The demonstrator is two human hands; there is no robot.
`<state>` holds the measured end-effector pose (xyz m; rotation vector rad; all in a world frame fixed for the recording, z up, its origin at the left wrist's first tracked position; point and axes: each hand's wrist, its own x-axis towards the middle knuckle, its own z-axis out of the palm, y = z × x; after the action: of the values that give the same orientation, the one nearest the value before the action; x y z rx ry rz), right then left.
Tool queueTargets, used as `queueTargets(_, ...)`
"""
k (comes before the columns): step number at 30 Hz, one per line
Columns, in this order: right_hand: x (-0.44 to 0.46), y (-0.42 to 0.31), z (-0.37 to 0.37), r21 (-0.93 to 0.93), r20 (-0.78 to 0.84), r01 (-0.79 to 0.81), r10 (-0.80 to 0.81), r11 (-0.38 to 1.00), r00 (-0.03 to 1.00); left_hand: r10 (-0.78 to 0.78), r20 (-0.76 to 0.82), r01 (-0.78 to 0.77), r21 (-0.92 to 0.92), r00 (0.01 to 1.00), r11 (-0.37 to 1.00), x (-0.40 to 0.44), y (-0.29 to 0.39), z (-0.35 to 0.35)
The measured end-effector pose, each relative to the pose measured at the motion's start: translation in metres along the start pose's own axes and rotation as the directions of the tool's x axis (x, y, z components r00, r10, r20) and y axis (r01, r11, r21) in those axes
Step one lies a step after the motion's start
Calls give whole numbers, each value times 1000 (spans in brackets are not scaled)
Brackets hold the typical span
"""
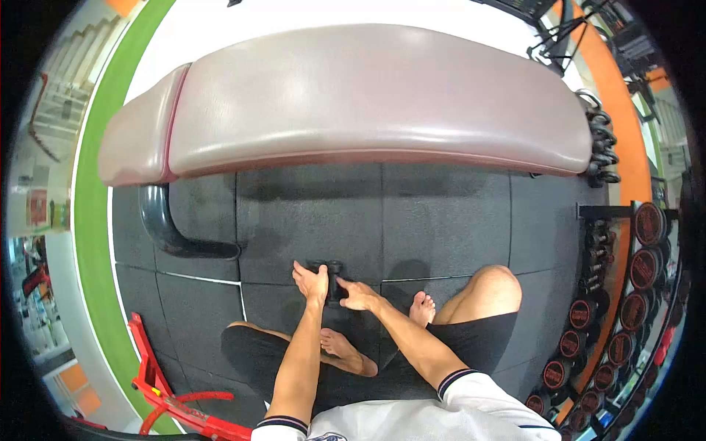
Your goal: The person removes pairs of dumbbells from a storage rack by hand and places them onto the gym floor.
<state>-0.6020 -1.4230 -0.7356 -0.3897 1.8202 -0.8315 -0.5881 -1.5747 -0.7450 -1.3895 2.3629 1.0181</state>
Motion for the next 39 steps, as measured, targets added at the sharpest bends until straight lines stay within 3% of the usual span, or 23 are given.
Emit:
queueTargets(3,-28,-14,-5,-22,28,125,-125,992,992,197,52,-196,-20,979,980,-31,16,-13)
queueTargets(4,-37,-26,-13,-59,82,81,-76,995,994,230,95,-230,-12,969,973,-46,21,-20)
queueTargets(5,-49,-39,-21,-99,134,36,-22,994,991,216,141,-208,-70,966,976,-61,27,-27)
queueTargets(7,-77,-53,-34,-56,78,15,-11,998,997,123,224,-87,-164,967,983,-91,37,-40)
queueTargets(9,-110,-60,-50,-14,40,103,-102,995,994,-27,305,105,-244,952,964,-119,55,-56)
queueTargets(11,-160,-80,-81,70,-4,84,-84,994,996,-88,363,196,-273,928,942,-146,81,-83)
queueTargets(12,-191,-98,-100,51,-92,123,-118,991,989,-79,404,235,-354,911,905,-154,85,-92)
queueTargets(13,-214,-108,-117,150,-195,150,-119,977,974,-67,447,278,-427,892,861,-160,85,-97)
queueTargets(14,-239,-114,-128,244,-298,187,-110,952,948,-34,455,273,-471,890,839,-168,85,-102)
queueTargets(15,-266,-120,-136,333,-397,234,-90,913,914,-43,492,268,-397,869,877,-182,103,-125)
queueTargets(19,-366,-119,-174,302,-742,393,-44,868,669,28,580,317,-484,814,815,-228,148,-194)
queueTargets(21,-414,-111,-184,307,-836,374,60,875,545,73,608,277,-462,790,842,-255,185,-239)
queueTargets(23,-481,-136,-202,402,-842,333,202,853,500,132,639,204,-423,758,883,-274,224,-275)
queueTargets(26,-563,-160,-214,450,-858,379,274,809,434,236,714,147,-430,659,891,-312,290,-313)
queueTargets(28,-607,-174,-220,469,-851,398,283,788,443,307,754,90,-434,580,896,-343,334,-326)
queueTargets(33,-679,-195,-226,412,-874,454,201,790,443,456,803,-11,-490,382,872,-413,431,-323)
queueTargets(37,-714,-210,-234,311,-883,381,118,871,453,489,836,23,-510,250,860,-458,476,-315)
queueTargets(38,-718,-211,-234,213,-901,328,56,920,430,488,845,36,-507,217,861,-468,486,-312)
queueTargets(39,-733,-225,-240,254,-866,252,103,934,490,485,855,52,-501,184,864,-475,495,-307)
